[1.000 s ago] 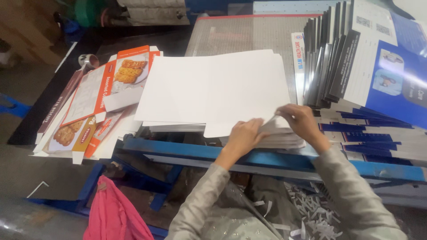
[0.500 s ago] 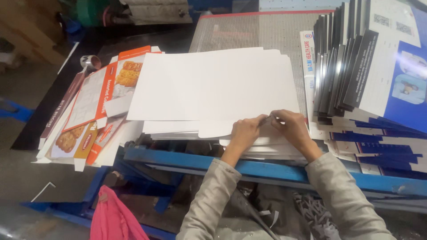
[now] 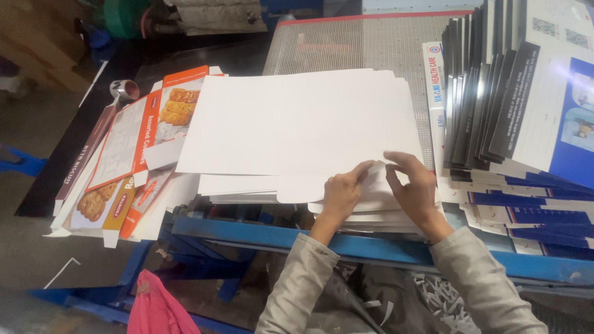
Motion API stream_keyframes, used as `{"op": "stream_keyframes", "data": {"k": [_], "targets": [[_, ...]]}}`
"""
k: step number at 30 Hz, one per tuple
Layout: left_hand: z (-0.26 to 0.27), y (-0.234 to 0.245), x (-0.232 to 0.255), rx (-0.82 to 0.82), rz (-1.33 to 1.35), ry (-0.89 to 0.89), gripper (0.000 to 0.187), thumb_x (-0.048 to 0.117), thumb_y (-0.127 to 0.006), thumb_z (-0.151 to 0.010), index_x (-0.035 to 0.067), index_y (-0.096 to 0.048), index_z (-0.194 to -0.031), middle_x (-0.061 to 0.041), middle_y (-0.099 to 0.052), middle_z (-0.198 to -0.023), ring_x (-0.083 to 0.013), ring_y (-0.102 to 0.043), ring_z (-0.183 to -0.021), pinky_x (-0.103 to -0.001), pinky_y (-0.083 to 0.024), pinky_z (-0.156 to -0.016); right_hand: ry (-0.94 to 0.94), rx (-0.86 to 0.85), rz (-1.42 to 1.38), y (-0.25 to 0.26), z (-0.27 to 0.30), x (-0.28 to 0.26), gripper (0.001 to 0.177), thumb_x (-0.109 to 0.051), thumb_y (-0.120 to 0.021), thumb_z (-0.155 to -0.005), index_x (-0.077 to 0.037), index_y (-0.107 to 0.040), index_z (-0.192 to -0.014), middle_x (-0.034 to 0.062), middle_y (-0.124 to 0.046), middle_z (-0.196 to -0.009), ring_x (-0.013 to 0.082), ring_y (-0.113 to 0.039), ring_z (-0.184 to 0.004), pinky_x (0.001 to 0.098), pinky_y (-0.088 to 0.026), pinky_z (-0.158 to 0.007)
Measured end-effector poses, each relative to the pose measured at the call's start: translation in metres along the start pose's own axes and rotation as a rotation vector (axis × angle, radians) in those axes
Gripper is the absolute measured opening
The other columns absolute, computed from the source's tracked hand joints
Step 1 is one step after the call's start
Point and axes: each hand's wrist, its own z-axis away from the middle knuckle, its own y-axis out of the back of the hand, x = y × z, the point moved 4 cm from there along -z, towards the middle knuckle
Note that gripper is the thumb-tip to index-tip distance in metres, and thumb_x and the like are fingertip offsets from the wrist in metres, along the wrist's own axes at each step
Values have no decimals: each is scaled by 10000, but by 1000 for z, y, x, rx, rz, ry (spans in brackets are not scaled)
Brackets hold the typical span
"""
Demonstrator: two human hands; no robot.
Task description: The person repeatedly folds white paper sheets along a pre-scored line and places them into a stack. The person handles the sheets one by one, aligning them on a blue metal table before folding and stacking them.
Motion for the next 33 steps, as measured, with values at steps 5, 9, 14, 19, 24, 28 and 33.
{"op": "stream_keyframes", "data": {"k": [5,9,14,19,24,28,33], "targets": [[2,-3,-3,-31,-7,12,305,260,-554,-1023,264,-668,-1306,-137,-741,-818,-351,-728,-784,-463,-546,-698,43,-17,126,-1,-1,-16,186,11,-761,-900,-49,-752,-1076,92,-742,-1106,253,-750,-981,325,-604,-843],[1,-5,-3,-2,-41,-24,290,259,-550,-1036,255,-675,-1298,-135,-743,-812,-348,-725,-765,-463,-541,-688,21,-20,72,-3,0,-13,162,16,-761,-897,-47,-749,-1045,86,-749,-1095,236,-755,-969,315,-608,-826],[3,-9,-2,-23,-67,-36,302,257,-558,-1031,250,-669,-1312,-147,-717,-760,-354,-715,-709,-459,-548,-647,2,-10,82,-5,1,-8,137,10,-779,-890,-50,-747,-1009,80,-749,-1069,230,-757,-935,307,-607,-790],[5,-10,1,-19,-127,-77,321,234,-572,-1014,245,-666,-1320,-155,-716,-760,-375,-704,-686,-481,-541,-611,-17,-8,161,-9,2,-7,144,-21,-802,-854,-54,-722,-970,72,-742,-1057,238,-750,-900,312,-600,-748],[4,-10,5,-33,-166,-92,329,212,-560,-998,237,-673,-1306,-156,-717,-748,-386,-698,-674,-496,-535,-585,-58,-33,241,-11,2,-2,172,-50,-830,-789,-47,-678,-869,61,-731,-1015,234,-731,-828,332,-579,-678],[4,-4,3,93,-37,-106,232,251,-581,-1025,204,-703,-1218,-144,-687,-716,-345,-689,-632,-452,-526,-581,-46,65,103,-1,2,17,128,-21,-756,-867,-39,-676,-966,78,-717,-1088,206,-738,-956,327,-624,-828],[4,10,-7,276,131,-26,170,232,-633,-1031,119,-725,-1118,-144,-570,-616,-289,-592,-518,-386,-457,-531,-508,-94,-292,94,54,50,101,-131,-681,-1008,-61,-734,-1057,79,-686,-897,119,-582,-764,254,-457,-645]]}}
